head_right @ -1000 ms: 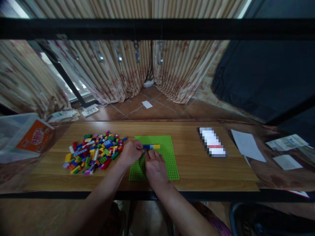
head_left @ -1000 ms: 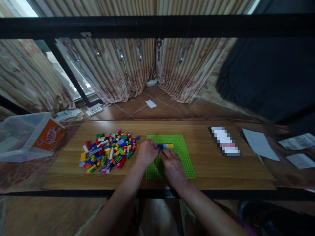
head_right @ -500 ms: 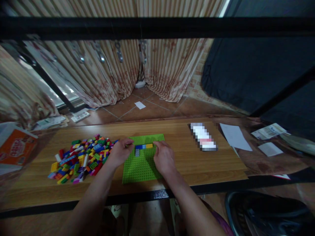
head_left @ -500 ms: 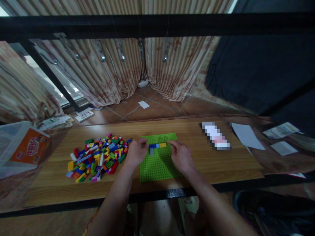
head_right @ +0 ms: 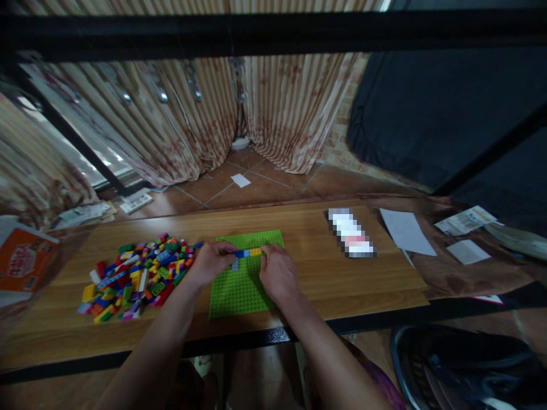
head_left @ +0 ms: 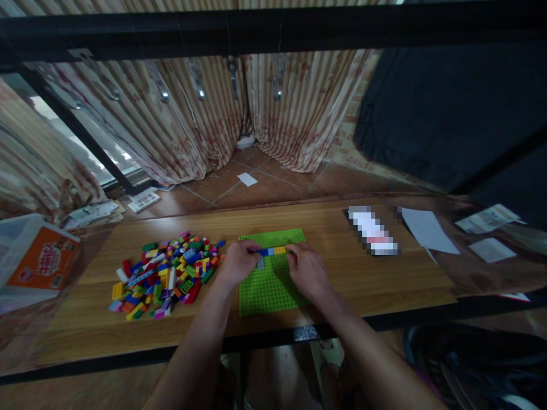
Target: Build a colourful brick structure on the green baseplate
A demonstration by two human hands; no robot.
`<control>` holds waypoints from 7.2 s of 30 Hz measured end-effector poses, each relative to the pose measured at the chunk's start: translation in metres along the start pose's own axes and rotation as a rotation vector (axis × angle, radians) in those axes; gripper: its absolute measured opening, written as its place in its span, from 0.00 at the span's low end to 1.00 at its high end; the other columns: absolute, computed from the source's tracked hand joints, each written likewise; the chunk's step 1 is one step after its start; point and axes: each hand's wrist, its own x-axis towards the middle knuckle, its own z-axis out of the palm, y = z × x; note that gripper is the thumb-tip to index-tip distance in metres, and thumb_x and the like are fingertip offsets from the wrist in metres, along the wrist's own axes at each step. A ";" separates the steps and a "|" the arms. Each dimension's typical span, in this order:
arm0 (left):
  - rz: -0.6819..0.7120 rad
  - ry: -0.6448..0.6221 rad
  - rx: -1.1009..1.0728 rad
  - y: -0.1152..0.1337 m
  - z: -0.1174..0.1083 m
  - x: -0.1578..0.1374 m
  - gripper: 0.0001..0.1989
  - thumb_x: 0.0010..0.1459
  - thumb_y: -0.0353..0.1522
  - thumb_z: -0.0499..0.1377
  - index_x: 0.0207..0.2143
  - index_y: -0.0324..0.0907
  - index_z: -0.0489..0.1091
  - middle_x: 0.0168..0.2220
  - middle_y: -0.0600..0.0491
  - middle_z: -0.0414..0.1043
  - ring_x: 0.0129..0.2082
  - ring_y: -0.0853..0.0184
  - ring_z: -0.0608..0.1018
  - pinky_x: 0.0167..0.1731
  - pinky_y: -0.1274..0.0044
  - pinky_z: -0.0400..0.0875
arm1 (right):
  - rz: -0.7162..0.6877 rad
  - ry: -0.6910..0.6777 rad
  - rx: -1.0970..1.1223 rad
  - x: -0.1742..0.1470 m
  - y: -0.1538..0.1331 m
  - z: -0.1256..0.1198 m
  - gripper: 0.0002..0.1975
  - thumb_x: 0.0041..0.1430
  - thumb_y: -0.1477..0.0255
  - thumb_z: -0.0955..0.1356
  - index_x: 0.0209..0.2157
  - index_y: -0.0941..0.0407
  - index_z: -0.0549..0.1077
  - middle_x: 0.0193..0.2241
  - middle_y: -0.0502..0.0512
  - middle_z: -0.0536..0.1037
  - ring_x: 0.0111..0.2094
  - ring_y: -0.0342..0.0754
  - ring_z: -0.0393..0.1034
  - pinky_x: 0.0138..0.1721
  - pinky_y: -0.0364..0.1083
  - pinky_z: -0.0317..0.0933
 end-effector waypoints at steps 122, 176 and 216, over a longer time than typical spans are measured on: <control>-0.111 -0.251 -0.264 -0.012 -0.023 -0.046 0.12 0.56 0.38 0.52 0.29 0.38 0.69 0.28 0.53 0.73 0.25 0.71 0.75 0.24 0.80 0.66 | -0.283 -0.139 0.368 -0.022 -0.031 0.003 0.17 0.51 0.80 0.70 0.43 0.54 0.74 0.40 0.54 0.75 0.40 0.47 0.70 0.44 0.49 0.65; 0.042 -0.088 0.332 0.009 -0.008 -0.051 0.10 0.54 0.26 0.55 0.27 0.39 0.76 0.22 0.55 0.72 0.24 0.71 0.71 0.26 0.80 0.60 | -0.020 -0.163 0.309 -0.016 -0.032 0.016 0.17 0.53 0.78 0.67 0.45 0.56 0.75 0.31 0.52 0.81 0.32 0.47 0.74 0.37 0.46 0.63; -0.029 -0.190 0.175 -0.007 -0.022 -0.036 0.11 0.49 0.26 0.52 0.20 0.37 0.72 0.16 0.55 0.69 0.18 0.72 0.70 0.20 0.81 0.61 | 0.061 -0.081 0.373 -0.008 -0.020 0.021 0.11 0.55 0.76 0.65 0.39 0.56 0.76 0.33 0.55 0.81 0.35 0.48 0.75 0.41 0.47 0.65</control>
